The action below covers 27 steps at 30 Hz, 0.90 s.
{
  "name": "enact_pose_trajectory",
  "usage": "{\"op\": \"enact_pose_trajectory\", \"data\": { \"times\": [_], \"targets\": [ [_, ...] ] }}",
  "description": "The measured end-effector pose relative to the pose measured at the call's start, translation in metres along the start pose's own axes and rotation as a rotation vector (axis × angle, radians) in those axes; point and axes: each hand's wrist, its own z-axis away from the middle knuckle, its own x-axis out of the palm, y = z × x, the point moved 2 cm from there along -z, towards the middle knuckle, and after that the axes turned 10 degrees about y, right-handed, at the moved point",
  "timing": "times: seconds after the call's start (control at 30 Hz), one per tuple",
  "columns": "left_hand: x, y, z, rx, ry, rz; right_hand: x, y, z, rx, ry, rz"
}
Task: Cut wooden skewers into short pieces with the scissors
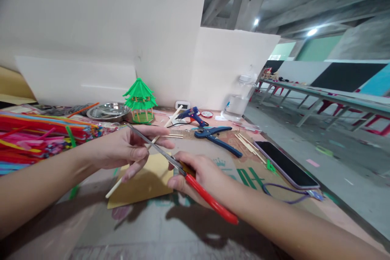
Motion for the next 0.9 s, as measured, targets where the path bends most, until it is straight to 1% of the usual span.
{"op": "enact_pose_trajectory", "data": {
  "times": [0.1,0.2,0.37,0.43,0.5,0.6,0.67,0.77,0.9],
  "targets": [
    [0.003,-0.003,0.001,-0.003,-0.036,-0.017,-0.001,-0.008,0.002,-0.087,-0.039,-0.064],
    [0.007,-0.008,0.001,-0.022,-0.068,-0.015,0.000,-0.011,0.004,-0.103,-0.088,-0.155],
    [0.010,-0.010,0.002,-0.035,-0.026,0.012,0.001,-0.010,0.002,-0.092,-0.133,-0.265],
    [0.010,-0.009,0.002,-0.062,-0.013,-0.002,0.001,-0.009,0.000,-0.063,-0.143,-0.246],
    [0.010,-0.009,0.002,-0.069,0.000,-0.014,0.000,-0.009,-0.001,-0.044,-0.113,-0.181],
    [0.006,-0.008,0.001,-0.043,0.013,-0.016,0.000,-0.007,-0.001,-0.018,-0.043,-0.055],
    [0.003,-0.008,0.000,-0.013,-0.012,-0.012,0.002,-0.004,-0.001,0.017,-0.008,0.005],
    [-0.002,-0.006,-0.002,0.043,-0.077,-0.002,0.004,0.000,-0.001,0.071,0.002,0.023],
    [-0.007,-0.007,-0.003,0.047,-0.068,-0.005,0.004,0.004,-0.004,0.074,-0.018,0.003]
  ]
}}
